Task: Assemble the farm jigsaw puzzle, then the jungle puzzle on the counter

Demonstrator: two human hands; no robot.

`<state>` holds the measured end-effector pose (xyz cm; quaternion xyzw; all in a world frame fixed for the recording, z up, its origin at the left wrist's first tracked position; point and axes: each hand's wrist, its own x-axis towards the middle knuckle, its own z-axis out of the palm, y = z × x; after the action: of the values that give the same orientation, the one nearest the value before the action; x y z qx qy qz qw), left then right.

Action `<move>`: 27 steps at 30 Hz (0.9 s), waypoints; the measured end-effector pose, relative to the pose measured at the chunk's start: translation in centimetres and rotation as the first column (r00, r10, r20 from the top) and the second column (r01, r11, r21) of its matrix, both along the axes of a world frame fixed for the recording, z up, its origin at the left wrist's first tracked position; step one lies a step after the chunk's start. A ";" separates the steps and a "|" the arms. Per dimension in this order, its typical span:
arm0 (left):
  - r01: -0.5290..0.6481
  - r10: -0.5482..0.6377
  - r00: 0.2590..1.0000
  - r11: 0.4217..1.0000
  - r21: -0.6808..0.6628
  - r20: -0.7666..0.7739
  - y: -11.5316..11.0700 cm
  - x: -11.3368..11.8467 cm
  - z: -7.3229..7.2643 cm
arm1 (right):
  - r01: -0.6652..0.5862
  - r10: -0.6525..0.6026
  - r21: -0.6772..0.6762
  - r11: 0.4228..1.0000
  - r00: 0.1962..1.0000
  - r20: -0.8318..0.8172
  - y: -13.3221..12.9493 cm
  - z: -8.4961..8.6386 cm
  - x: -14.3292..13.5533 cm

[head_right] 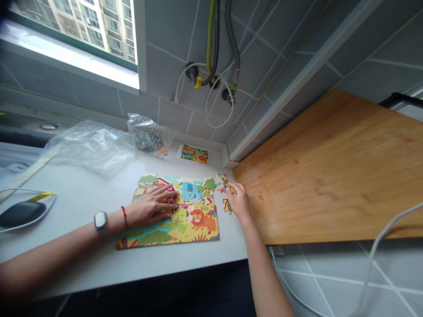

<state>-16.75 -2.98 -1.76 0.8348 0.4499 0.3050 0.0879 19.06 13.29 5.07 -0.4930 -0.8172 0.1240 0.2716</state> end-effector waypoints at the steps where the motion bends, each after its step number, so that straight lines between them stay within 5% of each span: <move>1: -0.001 0.001 1.000 1.000 -0.001 0.001 0.0 0.0 0.0 | -0.021 0.021 -0.021 1.000 0.999 0.046 0.9 0.3 0.3; 7: 0.017 -0.017 0.999 1.000 0.021 0.039 0.1 0.1 0.4 | -0.091 0.121 -0.128 0.988 0.959 0.256 4.4 0.8 0.1; 13: -0.061 0.059 0.998 0.997 0.051 0.024 0.1 -0.3 1.1 | -0.001 0.046 -0.138 0.990 0.946 0.320 5.3 -1.2 -1.5; 19: -0.092 0.087 0.992 0.994 0.050 0.095 0.4 -0.8 2.4 | 0.080 -0.044 -0.137 0.987 0.967 0.250 5.4 -3.2 -1.4; 27: -0.080 0.070 0.979 0.996 0.047 0.194 0.5 -0.8 2.2 | 0.195 -0.196 -0.124 0.973 0.981 0.004 3.1 -3.4 -0.9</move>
<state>-17.58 -2.46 0.45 0.7860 0.4619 0.3995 0.0964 18.19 16.37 1.63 -0.5863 -0.7543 0.1495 0.2547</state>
